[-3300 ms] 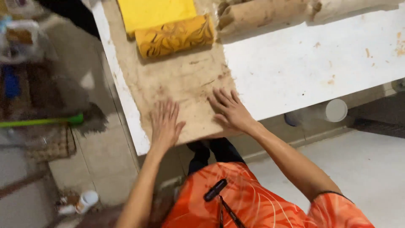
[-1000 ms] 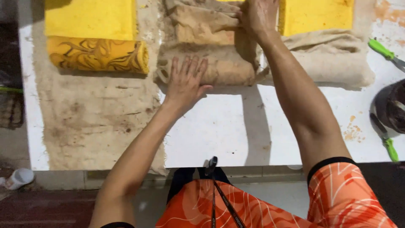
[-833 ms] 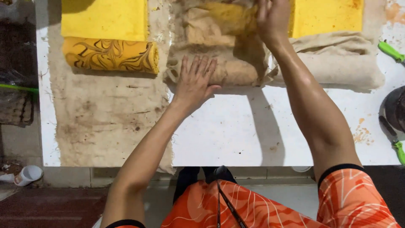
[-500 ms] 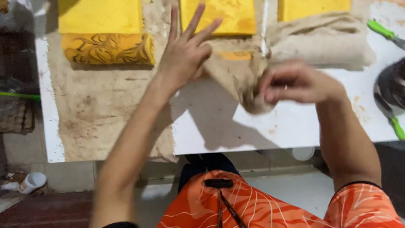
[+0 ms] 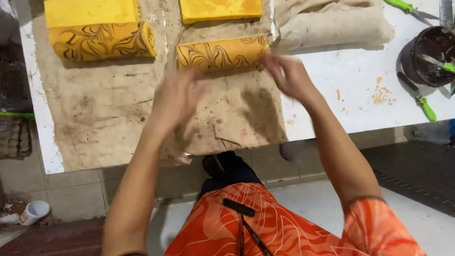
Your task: Spreading yellow jam or cream onto flat cake sheets and rolling them into cylindrical logs on a production table.
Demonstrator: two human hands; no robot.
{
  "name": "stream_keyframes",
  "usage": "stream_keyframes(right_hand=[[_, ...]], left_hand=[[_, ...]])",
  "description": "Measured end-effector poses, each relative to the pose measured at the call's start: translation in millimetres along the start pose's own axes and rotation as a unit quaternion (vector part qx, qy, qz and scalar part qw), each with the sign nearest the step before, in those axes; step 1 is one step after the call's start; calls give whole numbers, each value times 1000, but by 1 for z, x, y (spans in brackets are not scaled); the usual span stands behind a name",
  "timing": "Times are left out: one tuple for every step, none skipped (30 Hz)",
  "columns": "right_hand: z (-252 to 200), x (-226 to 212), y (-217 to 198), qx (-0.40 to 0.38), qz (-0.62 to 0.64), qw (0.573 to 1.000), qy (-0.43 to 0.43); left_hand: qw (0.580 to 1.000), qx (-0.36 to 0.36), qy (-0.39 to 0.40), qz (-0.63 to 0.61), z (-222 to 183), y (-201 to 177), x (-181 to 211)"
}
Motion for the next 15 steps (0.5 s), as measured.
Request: stream_keyframes(right_hand=[[30,7,-14,76,-25,996,-50],[57,15,-23,147,-46,983,-99],[79,22,-24,142,-43,984,-101],[105,35,-18,87,-64,992,-66],[129,49,-10,32,-85,995,-33],[136,49,-9,28,-83,996,-30],[145,57,1,-35,-67,997,15],[151,64,12,-100,-51,992,61],[142,60,17,-105,-49,991,63],[136,56,20,-109,-53,990,66],[130,51,22,-113,-57,990,70],[125,55,29,-117,-55,989,72],[119,47,28,-61,-119,991,9],[110,37,30,-6,-181,982,-54],[93,32,37,-10,-178,983,-50]], left_hand=[[995,101,15,-9,27,-27,1],[980,198,25,-20,49,-49,0],[980,197,19,-21,72,-49,-12],[983,185,11,7,97,-46,-23],[984,173,3,35,122,-43,-35],[985,170,1,33,131,-41,-39],[994,106,-18,28,144,-31,-47],[998,41,-38,22,155,-20,-54],[998,37,-39,18,148,-14,-50],[998,40,-26,29,142,-11,-44],[998,43,-13,39,136,-9,-38],[998,39,-14,37,129,-2,-36],[995,80,-18,58,119,-2,-34],[989,119,-22,79,107,1,-30],[990,114,-22,76,92,9,-21]])
Point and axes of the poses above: each hand's wrist, its own z-axis towards the middle knuckle, its own y-axis out of the palm, x = y × z, the point moved 8 cm from there along z, towards the middle knuckle, and after that the axes turned 11 degrees about -x, right-handed, at the moved point
